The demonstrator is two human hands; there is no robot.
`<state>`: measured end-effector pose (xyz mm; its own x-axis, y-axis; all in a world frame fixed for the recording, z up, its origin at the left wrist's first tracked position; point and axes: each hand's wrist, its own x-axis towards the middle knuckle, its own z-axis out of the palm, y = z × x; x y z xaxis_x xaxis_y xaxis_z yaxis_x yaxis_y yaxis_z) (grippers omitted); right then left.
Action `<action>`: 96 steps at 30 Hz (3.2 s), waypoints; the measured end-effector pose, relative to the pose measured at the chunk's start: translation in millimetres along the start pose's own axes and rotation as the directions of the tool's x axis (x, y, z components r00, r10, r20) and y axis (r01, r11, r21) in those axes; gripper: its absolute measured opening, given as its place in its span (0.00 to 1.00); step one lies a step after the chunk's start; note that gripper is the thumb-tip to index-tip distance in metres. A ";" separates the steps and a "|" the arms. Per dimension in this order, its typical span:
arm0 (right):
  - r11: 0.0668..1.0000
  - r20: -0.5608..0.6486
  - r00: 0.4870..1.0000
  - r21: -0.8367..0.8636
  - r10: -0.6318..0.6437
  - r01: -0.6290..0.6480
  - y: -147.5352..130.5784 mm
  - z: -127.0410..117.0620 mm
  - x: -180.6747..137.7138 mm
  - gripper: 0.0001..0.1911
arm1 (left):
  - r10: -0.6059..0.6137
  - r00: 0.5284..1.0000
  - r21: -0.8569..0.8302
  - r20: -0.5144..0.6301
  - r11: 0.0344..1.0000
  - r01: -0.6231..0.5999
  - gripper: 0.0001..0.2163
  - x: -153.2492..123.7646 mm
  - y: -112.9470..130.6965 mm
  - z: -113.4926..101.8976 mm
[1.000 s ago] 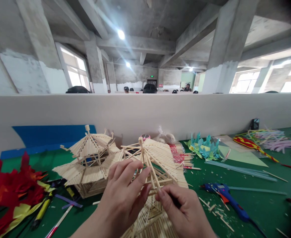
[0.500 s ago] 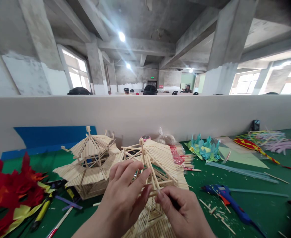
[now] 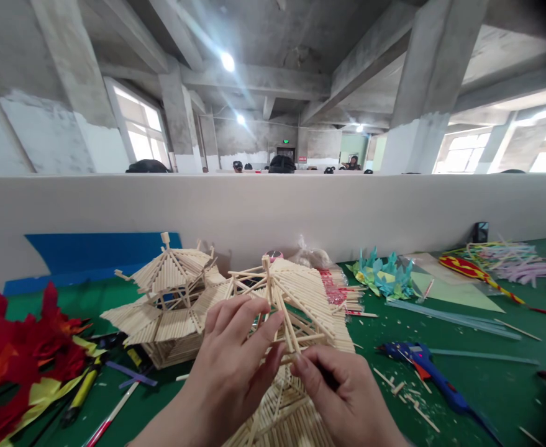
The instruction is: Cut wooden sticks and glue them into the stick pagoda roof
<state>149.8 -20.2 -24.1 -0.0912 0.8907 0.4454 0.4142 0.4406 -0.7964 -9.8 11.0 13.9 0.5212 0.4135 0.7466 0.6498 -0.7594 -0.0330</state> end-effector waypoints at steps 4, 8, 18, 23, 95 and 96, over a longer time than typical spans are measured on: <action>1.000 0.017 1.000 -0.002 0.004 -0.004 -0.1 0.3 0.5 0.19 | 0.000 1.000 0.000 0.003 1.000 0.000 0.12 -0.8 -0.2 0.4; 1.000 -0.007 1.000 0.000 -0.009 0.009 -2.1 0.5 1.1 0.20 | 0.000 1.000 0.002 -0.009 1.000 0.000 0.11 0.6 -1.0 1.4; 1.000 -0.015 1.000 -0.017 -0.017 0.017 0.3 0.7 -0.9 0.19 | -0.002 1.000 -0.001 -0.005 1.000 0.002 0.12 -2.9 0.3 1.2; 1.000 -0.039 0.999 -0.030 0.000 -0.001 0.4 -0.1 -1.6 0.19 | 0.004 1.000 0.005 -0.019 1.000 -0.003 0.12 -1.4 -0.7 1.8; 0.997 -0.177 0.984 -0.080 -0.026 0.012 4.5 10.1 -3.8 0.19 | 0.045 0.998 -0.005 0.037 0.999 -0.045 0.13 -1.4 -2.1 1.3; 0.996 -0.178 0.983 -0.082 -0.031 0.016 4.6 10.2 -3.8 0.19 | 0.043 0.998 -0.003 0.036 0.999 -0.043 0.13 -1.3 -2.1 1.5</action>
<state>142.8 -20.4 -33.6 0.0591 0.8425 0.5355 0.4859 0.4443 -0.7527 -11.0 12.8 11.9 0.5682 0.3984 0.7200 0.6253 -0.7778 -0.0631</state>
